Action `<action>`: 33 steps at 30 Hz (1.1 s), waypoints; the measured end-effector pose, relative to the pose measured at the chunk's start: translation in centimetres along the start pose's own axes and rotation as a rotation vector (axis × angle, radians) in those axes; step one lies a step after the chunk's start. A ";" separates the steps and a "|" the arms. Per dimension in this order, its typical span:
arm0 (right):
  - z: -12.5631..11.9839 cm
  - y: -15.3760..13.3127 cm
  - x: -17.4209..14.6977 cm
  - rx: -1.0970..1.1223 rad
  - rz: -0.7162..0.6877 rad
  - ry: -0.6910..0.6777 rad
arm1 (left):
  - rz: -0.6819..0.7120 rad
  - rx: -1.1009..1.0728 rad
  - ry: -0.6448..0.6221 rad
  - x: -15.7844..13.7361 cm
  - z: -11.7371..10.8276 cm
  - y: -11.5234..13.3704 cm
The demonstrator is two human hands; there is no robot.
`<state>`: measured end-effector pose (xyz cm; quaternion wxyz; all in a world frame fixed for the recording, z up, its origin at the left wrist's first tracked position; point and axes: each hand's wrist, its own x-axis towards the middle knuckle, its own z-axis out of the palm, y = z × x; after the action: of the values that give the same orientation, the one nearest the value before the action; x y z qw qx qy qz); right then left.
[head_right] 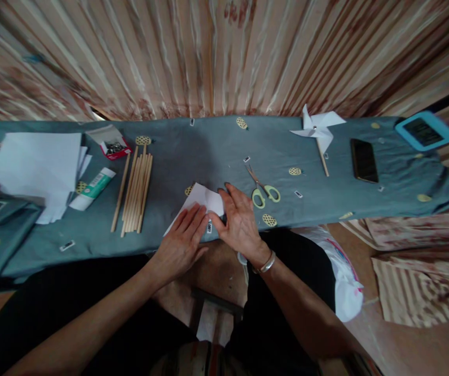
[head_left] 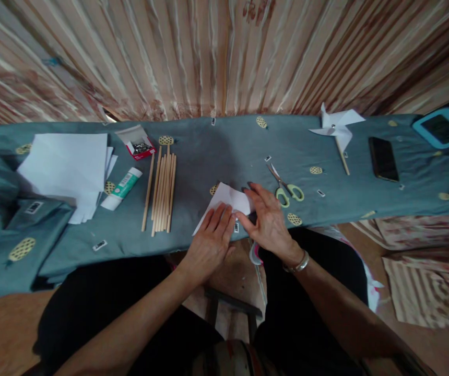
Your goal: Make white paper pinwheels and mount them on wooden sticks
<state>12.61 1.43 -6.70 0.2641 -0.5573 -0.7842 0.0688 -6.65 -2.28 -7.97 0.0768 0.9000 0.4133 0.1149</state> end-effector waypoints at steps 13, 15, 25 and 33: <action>0.3 1.9 -1.3 -0.030 0.079 0.015 | 0.014 0.043 0.014 -0.8 -0.5 -0.3; 0.0 2.6 -1.4 -0.043 0.100 0.031 | 0.006 0.066 0.016 -2.1 -0.9 -0.7; 0.1 4.0 -1.8 -0.030 0.109 0.038 | -0.100 0.124 0.075 -8.5 -1.9 -1.2; -0.1 5.1 -1.9 0.028 0.103 0.079 | -0.159 0.118 0.118 -8.5 -1.2 -0.5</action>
<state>17.40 1.57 -9.36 0.2985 -0.5956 -0.7423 0.0711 -12.72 -8.41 -8.12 0.0079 0.8589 0.4935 0.1368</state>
